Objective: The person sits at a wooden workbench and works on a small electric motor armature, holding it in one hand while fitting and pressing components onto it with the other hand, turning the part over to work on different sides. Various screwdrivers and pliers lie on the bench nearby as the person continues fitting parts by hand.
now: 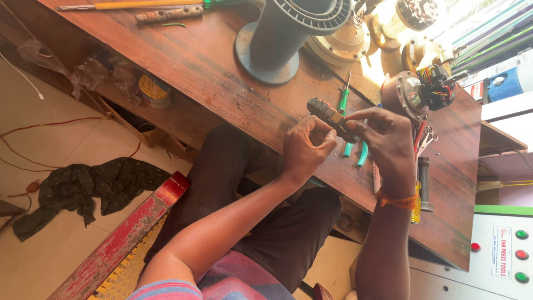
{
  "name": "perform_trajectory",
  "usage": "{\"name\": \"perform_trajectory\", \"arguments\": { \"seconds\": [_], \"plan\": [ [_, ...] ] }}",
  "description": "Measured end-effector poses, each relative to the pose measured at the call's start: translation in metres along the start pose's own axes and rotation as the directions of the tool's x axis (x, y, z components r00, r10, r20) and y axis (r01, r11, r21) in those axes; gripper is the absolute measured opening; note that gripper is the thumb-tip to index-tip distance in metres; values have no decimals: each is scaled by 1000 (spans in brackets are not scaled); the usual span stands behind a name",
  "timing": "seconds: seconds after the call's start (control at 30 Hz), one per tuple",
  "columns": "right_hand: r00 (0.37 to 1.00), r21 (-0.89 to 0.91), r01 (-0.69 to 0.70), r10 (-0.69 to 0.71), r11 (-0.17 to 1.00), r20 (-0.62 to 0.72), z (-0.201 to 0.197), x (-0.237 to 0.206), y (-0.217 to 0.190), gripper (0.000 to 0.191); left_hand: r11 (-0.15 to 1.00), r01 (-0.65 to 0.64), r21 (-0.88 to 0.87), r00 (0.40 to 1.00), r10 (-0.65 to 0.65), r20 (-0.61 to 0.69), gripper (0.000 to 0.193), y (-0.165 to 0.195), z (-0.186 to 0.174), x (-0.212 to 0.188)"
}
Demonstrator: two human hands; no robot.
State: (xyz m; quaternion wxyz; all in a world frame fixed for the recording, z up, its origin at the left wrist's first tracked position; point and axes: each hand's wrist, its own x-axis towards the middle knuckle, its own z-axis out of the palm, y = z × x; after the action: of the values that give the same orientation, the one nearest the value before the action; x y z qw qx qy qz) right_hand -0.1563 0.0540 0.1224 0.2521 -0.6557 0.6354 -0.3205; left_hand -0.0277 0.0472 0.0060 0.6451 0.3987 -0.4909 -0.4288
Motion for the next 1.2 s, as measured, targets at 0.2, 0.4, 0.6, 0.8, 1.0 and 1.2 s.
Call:
{"name": "perform_trajectory", "arguments": {
  "seconds": [0.2,0.4,0.6,0.8,1.0,1.2],
  "plan": [
    [999,52,-44,45,998,-9,-6,17,13,12,1000,1,-11,1000,-1,-22,13,0,4,3],
    [992,210,-118,103,971,79,-8,28,29,16,989,132,-62,991,-132,8,11,-1,7,1],
    [979,354,-200,171,914,110,-12,34,53,17,989,142,-41,990,-142,1,12,1,9,4],
    [976,587,-213,201,781,86,-17,13,78,16,985,174,-2,984,-174,40,11,6,7,9],
    [963,625,-166,262,763,-65,-8,-14,75,15,986,160,-43,983,-155,97,10,1,5,10],
    [923,364,-60,191,929,-334,14,-40,48,14,993,98,-63,992,-92,88,10,-4,5,10]
  ]
}}
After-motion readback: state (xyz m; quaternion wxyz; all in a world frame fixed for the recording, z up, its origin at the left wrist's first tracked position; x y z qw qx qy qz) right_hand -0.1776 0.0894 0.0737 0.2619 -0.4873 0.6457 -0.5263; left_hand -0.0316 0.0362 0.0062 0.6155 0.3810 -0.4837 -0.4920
